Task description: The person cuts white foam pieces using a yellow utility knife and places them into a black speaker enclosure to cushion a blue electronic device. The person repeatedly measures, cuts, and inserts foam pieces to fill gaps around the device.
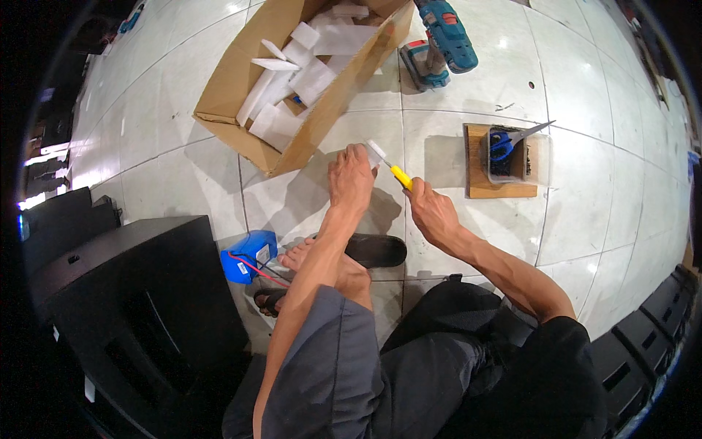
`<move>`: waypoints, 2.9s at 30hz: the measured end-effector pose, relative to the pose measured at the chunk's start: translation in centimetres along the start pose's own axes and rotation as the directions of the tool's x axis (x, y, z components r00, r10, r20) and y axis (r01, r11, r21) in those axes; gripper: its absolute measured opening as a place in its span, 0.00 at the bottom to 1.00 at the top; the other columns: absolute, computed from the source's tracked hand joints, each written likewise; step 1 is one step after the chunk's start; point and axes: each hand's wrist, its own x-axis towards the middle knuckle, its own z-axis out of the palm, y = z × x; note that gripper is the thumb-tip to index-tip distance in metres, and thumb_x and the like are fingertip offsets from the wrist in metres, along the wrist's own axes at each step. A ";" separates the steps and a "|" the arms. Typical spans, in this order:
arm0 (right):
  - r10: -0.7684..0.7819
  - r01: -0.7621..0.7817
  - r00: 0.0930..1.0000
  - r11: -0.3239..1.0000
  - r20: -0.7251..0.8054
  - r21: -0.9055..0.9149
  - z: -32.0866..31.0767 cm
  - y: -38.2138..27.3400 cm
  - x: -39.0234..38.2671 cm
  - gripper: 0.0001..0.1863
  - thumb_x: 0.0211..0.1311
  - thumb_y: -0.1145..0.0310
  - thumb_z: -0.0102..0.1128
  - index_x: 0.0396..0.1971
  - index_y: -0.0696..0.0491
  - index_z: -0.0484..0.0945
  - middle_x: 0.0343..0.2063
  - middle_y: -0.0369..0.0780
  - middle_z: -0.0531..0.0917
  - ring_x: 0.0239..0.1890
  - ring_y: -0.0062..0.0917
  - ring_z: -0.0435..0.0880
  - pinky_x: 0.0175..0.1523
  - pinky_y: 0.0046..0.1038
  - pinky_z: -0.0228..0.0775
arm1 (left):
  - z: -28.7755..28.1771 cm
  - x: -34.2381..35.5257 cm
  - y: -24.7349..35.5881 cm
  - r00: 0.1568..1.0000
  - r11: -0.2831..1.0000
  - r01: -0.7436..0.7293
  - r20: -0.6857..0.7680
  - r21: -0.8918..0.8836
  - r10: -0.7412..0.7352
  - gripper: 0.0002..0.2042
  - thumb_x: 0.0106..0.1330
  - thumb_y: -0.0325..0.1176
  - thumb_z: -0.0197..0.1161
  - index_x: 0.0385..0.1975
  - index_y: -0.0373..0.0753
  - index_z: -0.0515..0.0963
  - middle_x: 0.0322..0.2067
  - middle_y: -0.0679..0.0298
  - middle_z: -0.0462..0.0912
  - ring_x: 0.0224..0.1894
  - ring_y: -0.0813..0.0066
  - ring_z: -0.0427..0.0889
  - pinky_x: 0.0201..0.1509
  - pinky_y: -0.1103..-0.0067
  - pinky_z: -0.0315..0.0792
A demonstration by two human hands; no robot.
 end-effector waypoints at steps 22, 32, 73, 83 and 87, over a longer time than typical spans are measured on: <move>0.029 -0.031 0.999 0.998 0.044 0.061 1.9 0.6 -0.3 0.12 0.72 0.66 0.49 0.35 0.61 0.64 0.26 0.51 0.79 0.25 0.44 0.84 0.27 0.39 0.77 | -0.3 0.1 0.0 0.997 0.999 0.038 0.070 -0.028 -0.036 0.17 0.58 0.33 0.67 0.43 0.35 0.69 0.44 0.54 0.76 0.51 0.54 0.75 0.51 0.60 0.70; -0.001 -0.001 1.000 0.998 0.029 0.066 3.4 1.6 -0.1 0.12 0.72 0.66 0.48 0.34 0.61 0.65 0.26 0.52 0.79 0.24 0.45 0.84 0.26 0.39 0.77 | -0.3 -0.1 0.1 1.000 0.999 0.019 0.012 -0.044 -0.018 0.19 0.57 0.34 0.69 0.42 0.34 0.68 0.41 0.50 0.77 0.48 0.51 0.76 0.50 0.60 0.71; -0.124 0.116 0.987 0.990 -0.101 -0.086 -1.4 -0.5 1.7 0.09 0.68 0.70 0.52 0.37 0.60 0.66 0.26 0.46 0.76 0.25 0.38 0.82 0.26 0.35 0.76 | -8.7 -1.2 1.4 0.904 0.982 -0.170 -0.409 -0.081 0.123 0.22 0.52 0.40 0.75 0.41 0.35 0.76 0.35 0.56 0.79 0.37 0.57 0.80 0.41 0.67 0.74; -0.393 0.308 0.836 0.914 -0.383 -0.265 -9.2 -5.1 6.1 0.10 0.65 0.73 0.53 0.42 0.62 0.69 0.26 0.43 0.73 0.25 0.31 0.79 0.24 0.29 0.73 | -23.0 -2.5 -0.6 0.821 0.969 -0.110 -0.570 -0.219 -0.036 0.22 0.53 0.39 0.75 0.42 0.36 0.74 0.34 0.55 0.80 0.35 0.57 0.83 0.38 0.68 0.76; -0.227 0.189 0.857 0.974 -0.462 -0.127 -9.1 -2.2 5.7 0.10 0.69 0.69 0.54 0.43 0.59 0.70 0.26 0.46 0.76 0.26 0.39 0.80 0.25 0.34 0.72 | -27.5 -3.4 -1.7 0.707 0.861 -0.077 -0.637 -0.503 -0.309 0.21 0.54 0.39 0.76 0.41 0.33 0.75 0.33 0.54 0.85 0.33 0.66 0.85 0.38 0.72 0.77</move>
